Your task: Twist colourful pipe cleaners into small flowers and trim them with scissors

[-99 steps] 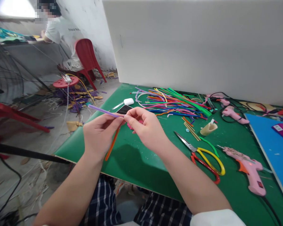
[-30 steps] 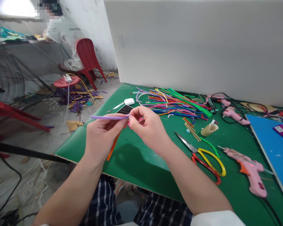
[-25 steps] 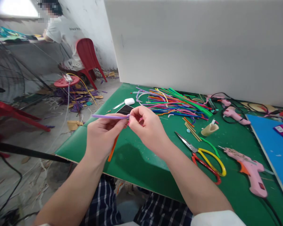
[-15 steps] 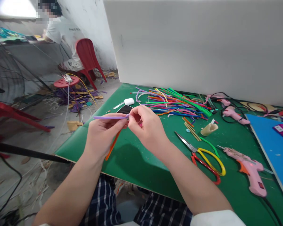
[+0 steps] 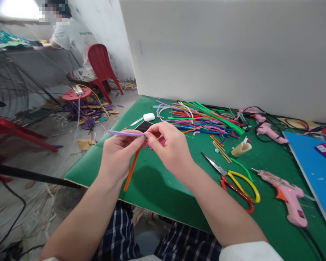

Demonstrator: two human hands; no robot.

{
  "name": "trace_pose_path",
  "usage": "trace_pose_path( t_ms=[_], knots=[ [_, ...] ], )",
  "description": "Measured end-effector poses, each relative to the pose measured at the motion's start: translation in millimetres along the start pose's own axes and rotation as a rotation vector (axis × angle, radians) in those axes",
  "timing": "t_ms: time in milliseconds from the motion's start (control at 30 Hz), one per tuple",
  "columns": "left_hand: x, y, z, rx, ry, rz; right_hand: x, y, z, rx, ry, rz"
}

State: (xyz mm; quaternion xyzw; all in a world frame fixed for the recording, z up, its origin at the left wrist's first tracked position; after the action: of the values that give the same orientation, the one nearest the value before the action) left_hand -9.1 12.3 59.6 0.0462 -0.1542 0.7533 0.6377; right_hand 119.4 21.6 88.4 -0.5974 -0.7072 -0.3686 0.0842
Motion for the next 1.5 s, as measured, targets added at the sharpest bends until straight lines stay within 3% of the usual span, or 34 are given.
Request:
trace_pose_path(
  t_ms=[133, 200, 367, 567, 867, 1100, 1267, 1400, 1500],
  knots=[
    [-3, -6.4, -8, -0.259, 0.203, 0.008, -6, -11, -1, -0.15, 0.235, 0.196],
    [-4, -8.5, -12, -0.328, 0.267, 0.012, -7, -14, 1, -0.137, 0.256, 0.263],
    [0, -4.8, -11, -0.222, 0.194, 0.006, -4, -12, 9, 0.078, -0.024, 0.227],
    [5, 3.4, -4, -0.039, 0.118, 0.028, 3, -7, 16, 0.321, -0.258, 0.051],
    [2, 2.4, 0, 0.207, 0.02, 0.025, 8, 3, 12, 0.281, -0.265, -0.1],
    [-6, -3.7, -5, 0.197, -0.115, 0.201, 0, -15, 17, 0.489, -0.37, 0.069],
    [-8, -8.8, -13, 0.118, -0.119, 0.26, -4, -26, 23, 0.652, -0.405, 0.145],
    [-3, -6.3, -17, 0.065, -0.09, 0.225, -3, -24, 23, 0.597, -0.395, 0.142],
    [1, -3.3, -17, 0.054, -0.068, 0.128, 1, -18, 21, 0.436, -0.365, 0.073]
  ],
)
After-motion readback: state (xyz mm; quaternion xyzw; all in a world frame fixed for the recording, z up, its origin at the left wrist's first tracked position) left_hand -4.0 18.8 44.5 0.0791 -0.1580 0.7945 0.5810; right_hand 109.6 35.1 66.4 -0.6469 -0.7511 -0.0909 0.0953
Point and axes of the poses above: each hand's wrist, its own x-axis towards the middle knuckle, its own y-axis out of the back of the hand, z = x × y, the point moved 3 cm from there along x, towards the middle knuckle, and after that the axes turned 7 degrees about x, right-handed, at the moved point
